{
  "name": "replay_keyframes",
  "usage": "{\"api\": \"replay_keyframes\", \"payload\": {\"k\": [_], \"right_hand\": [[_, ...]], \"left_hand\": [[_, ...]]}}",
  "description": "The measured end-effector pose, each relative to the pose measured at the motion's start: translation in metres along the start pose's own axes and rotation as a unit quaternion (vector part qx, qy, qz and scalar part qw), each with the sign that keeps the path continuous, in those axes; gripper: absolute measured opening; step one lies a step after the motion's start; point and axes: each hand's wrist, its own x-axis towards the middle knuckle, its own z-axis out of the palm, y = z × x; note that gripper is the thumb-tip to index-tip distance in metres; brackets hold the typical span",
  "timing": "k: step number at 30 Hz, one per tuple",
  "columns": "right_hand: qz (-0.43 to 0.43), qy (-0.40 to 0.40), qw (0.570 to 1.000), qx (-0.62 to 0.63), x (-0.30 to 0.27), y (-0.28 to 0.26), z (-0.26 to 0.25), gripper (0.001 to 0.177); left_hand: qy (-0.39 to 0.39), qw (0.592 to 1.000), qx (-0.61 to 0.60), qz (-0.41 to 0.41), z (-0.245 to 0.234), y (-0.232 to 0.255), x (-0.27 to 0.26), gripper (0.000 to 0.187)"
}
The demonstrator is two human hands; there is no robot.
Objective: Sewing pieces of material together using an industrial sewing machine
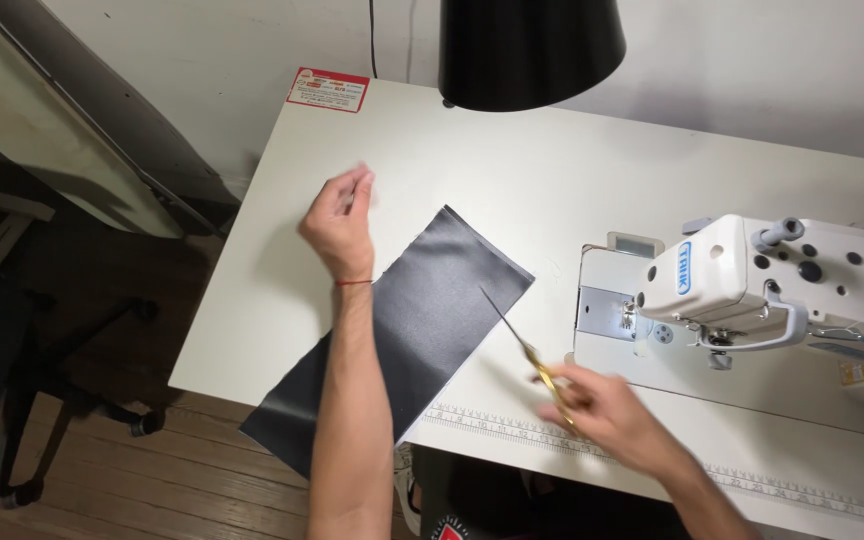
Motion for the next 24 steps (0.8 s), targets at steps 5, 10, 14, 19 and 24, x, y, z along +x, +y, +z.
{"api": "replay_keyframes", "payload": {"k": [5, 10, 14, 19, 24], "right_hand": [[0.22, 0.163, 0.945, -0.177, -0.095, 0.068, -0.054, 0.068], [0.226, 0.214, 0.857, -0.41, -0.14, 0.106, -0.09, 0.07], [0.303, 0.191, 0.831, -0.426, -0.119, 0.115, -0.122, 0.069], [0.157, 0.213, 0.927, -0.266, -0.084, 0.281, -0.185, 0.084], [0.172, 0.222, 0.955, -0.091, -0.087, 0.286, -0.209, 0.06]], "left_hand": [[-0.015, 0.99, 0.135, 0.041, -0.046, 0.068, 0.019, 0.016], [-0.177, 0.94, 0.282, 0.078, -0.128, 0.161, 0.016, 0.044], [-0.094, 0.927, 0.364, 0.012, -0.228, 0.165, -0.055, 0.031], [0.011, 0.901, 0.402, -0.161, -0.305, 0.128, -0.183, 0.042], [0.063, 0.894, 0.064, -0.439, -0.291, 0.108, -0.277, 0.039]]}}
